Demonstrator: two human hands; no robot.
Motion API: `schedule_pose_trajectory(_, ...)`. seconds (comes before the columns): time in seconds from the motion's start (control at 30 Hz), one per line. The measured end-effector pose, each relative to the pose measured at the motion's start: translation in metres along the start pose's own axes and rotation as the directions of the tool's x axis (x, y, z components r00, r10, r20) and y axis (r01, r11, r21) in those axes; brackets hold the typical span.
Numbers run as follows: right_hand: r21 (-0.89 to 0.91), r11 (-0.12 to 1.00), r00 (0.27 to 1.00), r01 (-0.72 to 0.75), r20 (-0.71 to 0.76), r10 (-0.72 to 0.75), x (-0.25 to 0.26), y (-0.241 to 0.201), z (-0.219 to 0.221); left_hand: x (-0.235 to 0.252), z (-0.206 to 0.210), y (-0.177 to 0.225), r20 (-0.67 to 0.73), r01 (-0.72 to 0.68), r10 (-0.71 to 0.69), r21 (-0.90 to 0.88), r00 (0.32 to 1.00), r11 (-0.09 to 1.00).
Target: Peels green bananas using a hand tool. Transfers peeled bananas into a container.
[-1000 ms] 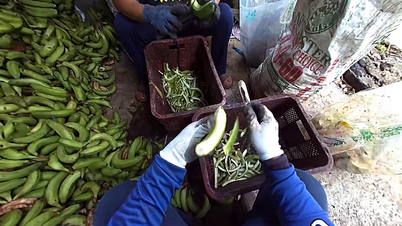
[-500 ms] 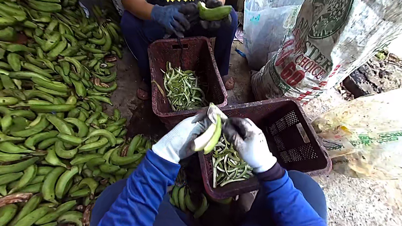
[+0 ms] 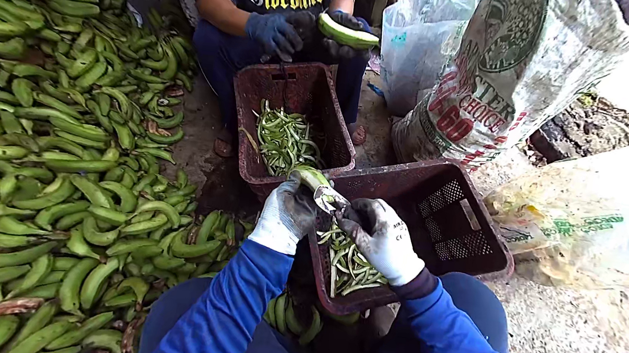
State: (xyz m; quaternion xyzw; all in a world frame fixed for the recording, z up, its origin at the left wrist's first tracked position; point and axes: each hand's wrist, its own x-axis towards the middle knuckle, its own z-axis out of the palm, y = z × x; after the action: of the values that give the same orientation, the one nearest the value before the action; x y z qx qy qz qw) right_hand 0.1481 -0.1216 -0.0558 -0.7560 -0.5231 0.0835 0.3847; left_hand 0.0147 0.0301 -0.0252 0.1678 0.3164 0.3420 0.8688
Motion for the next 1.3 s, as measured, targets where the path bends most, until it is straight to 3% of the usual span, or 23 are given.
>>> schedule_pose_trajectory(0.1, -0.017, 0.997, 0.997, 0.079, -0.007, -0.079, 0.004, 0.001, 0.000, -0.002, -0.002, 0.002, 0.055, 0.053, -0.061, 0.144, 0.997, 0.988)
schedule_pose_trajectory(0.2, 0.034, 0.996, 0.996, 0.087, -0.022, -0.087, 0.013, 0.008, -0.011, -0.018, -0.001, 0.011, 0.257, 0.021, -0.199, 0.563, 0.946, 0.826)
schedule_pose_trajectory(0.3, 0.029, 0.998, 0.994, -0.061, 0.096, 0.058, 0.026, 0.019, -0.030, -0.030, 0.002, 0.021, 0.380, -0.089, -0.382, 0.798, 0.842, 0.596)
schedule_pose_trajectory(0.37, -0.054, 0.978, 0.966, -0.200, 0.157, 0.206, 0.033, 0.030, -0.037, -0.031, 0.006, 0.020, 0.411, -0.092, -0.483, 0.826, 0.773, 0.556)
schedule_pose_trajectory(0.4, -0.065, 0.967, 0.957, -0.245, 0.142, 0.252, 0.035, 0.033, -0.038, -0.031, 0.009, 0.019, 0.411, -0.107, -0.489, 0.838, 0.770, 0.535)
schedule_pose_trajectory(0.47, -0.030, 0.963, 0.960, -0.267, 0.073, 0.269, 0.032, 0.030, -0.042, -0.034, 0.015, 0.016, 0.370, -0.190, -0.407, 0.888, 0.835, 0.418)
schedule_pose_trajectory(0.57, -0.012, 0.994, 0.994, -0.111, 0.005, 0.111, 0.021, 0.016, -0.046, -0.028, 0.014, 0.015, 0.347, -0.310, -0.250, 0.934, 0.904, 0.175)
schedule_pose_trajectory(0.63, -0.075, 0.997, 1.000, -0.013, 0.002, 0.013, 0.013, 0.012, -0.044, -0.025, 0.010, 0.013, 0.376, -0.374, -0.185, 0.926, 0.908, 0.049)
schedule_pose_trajectory(0.67, -0.124, 0.992, 1.000, -0.030, 0.004, 0.031, 0.012, 0.011, -0.041, -0.025, 0.010, 0.013, 0.382, -0.387, -0.181, 0.922, 0.906, 0.008)
schedule_pose_trajectory(0.73, -0.197, 0.968, 0.988, -0.155, -0.031, 0.152, 0.015, 0.014, -0.040, -0.026, 0.010, 0.010, 0.376, -0.372, -0.182, 0.926, 0.908, 0.059)
schedule_pose_trajectory(0.83, -0.148, 0.954, 0.964, -0.259, -0.102, 0.246, 0.024, 0.020, -0.045, -0.019, 0.004, 0.003, 0.388, -0.304, -0.104, 0.840, 0.916, 0.450)
schedule_pose_trajectory(0.9, -0.058, 0.985, 0.982, -0.163, -0.111, 0.156, 0.021, 0.021, -0.046, -0.008, -0.002, 0.000, 0.390, -0.213, -0.056, 0.612, 0.919, 0.761)
schedule_pose_trajectory(0.97, 0.034, 0.999, 0.996, -0.041, -0.082, 0.044, 0.013, 0.021, -0.041, -0.004, -0.003, -0.001, 0.339, -0.081, -0.037, 0.328, 0.940, 0.941)
schedule_pose_trajectory(1.03, 0.084, 0.996, 0.999, 0.039, -0.039, -0.036, 0.006, 0.018, -0.033, -0.005, 0.001, -0.001, 0.249, 0.020, -0.038, 0.074, 0.968, 0.997)
schedule_pose_trajectory(1.1, 0.078, 0.992, 0.995, 0.098, 0.001, -0.098, 0.005, 0.016, -0.026, -0.006, 0.001, -0.002, 0.230, 0.063, -0.065, 0.014, 0.971, 0.998)
schedule_pose_trajectory(1.2, 0.059, 0.986, 0.987, 0.157, 0.021, -0.159, 0.006, 0.016, -0.021, -0.006, -0.001, -0.001, 0.258, 0.094, -0.124, 0.128, 0.958, 0.987)
schedule_pose_trajectory(1.3, 0.058, 0.981, 0.983, 0.183, -0.004, -0.183, 0.010, 0.014, -0.023, -0.013, 0.000, 0.007, 0.392, 0.035, -0.220, 0.427, 0.893, 0.904)
